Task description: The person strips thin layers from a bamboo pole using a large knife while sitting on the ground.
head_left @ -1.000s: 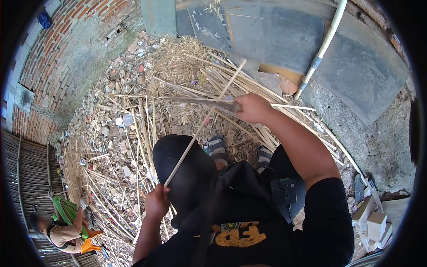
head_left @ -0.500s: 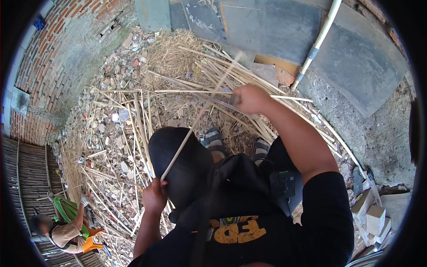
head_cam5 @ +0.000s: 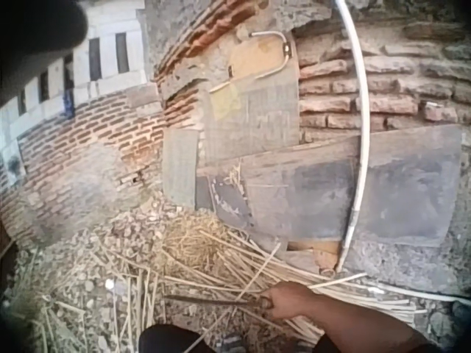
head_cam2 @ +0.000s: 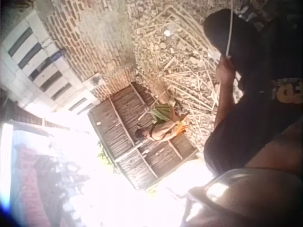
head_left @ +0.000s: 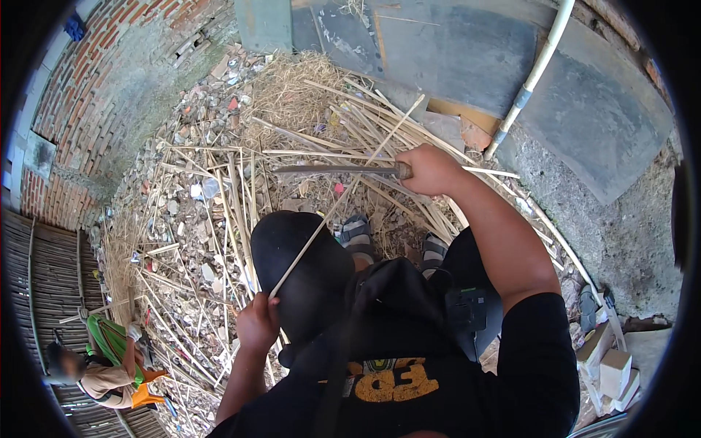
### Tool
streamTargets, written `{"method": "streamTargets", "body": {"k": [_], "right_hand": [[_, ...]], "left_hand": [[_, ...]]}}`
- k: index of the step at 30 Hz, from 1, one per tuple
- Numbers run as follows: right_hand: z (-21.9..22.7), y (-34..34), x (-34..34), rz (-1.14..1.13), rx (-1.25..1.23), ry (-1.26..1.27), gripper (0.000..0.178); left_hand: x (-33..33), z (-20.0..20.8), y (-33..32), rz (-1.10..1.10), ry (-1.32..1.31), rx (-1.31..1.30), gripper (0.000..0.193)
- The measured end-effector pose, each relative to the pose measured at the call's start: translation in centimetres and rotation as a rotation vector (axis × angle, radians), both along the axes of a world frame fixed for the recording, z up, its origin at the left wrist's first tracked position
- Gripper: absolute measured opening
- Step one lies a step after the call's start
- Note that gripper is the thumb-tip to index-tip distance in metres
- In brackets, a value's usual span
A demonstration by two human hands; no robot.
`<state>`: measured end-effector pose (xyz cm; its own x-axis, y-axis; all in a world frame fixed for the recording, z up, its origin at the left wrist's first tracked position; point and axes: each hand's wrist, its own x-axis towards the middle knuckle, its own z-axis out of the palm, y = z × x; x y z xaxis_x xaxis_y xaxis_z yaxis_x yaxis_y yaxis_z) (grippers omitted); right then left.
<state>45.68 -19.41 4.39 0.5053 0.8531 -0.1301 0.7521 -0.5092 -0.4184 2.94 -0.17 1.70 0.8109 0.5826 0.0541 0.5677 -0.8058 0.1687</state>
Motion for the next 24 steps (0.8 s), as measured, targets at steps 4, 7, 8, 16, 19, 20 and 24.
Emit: {"method": "streamTargets", "body": {"k": [4,7,8,16,19,20,24], "right_hand": [[0.0,0.5,-0.9,0.03,0.024,-0.044,0.019],[-0.3,0.7,-1.3,0.086,0.007,-0.039,0.019],[-0.5,0.7,-0.8,0.093,0.006,0.003,0.02],[-1.4,0.2,1.2,-0.044,0.093,-0.01,0.023],[-0.2,0.5,-0.5,0.043,0.005,-0.064,0.026],[-0.6,0.4,0.2,0.034,0.037,0.006,0.026],[-2.3,-0.1,2.5,-0.063,0.099,0.101,0.024]], "left_hand": [[-0.1,1.2,-0.3,0.018,-0.047,-0.191,0.031],[-0.4,1.0,-0.1,0.031,-0.01,-0.235,0.036],[-0.4,0.8,0.1,0.025,-0.015,-0.247,0.036],[0.0,1.2,0.4,-0.004,-0.036,-0.339,0.037],[-0.2,1.2,1.0,-0.022,-0.042,-0.39,0.037],[-0.1,1.2,1.1,-0.025,-0.045,-0.4,0.037],[-0.1,1.1,1.3,-0.039,-0.044,-0.397,0.036]]}}
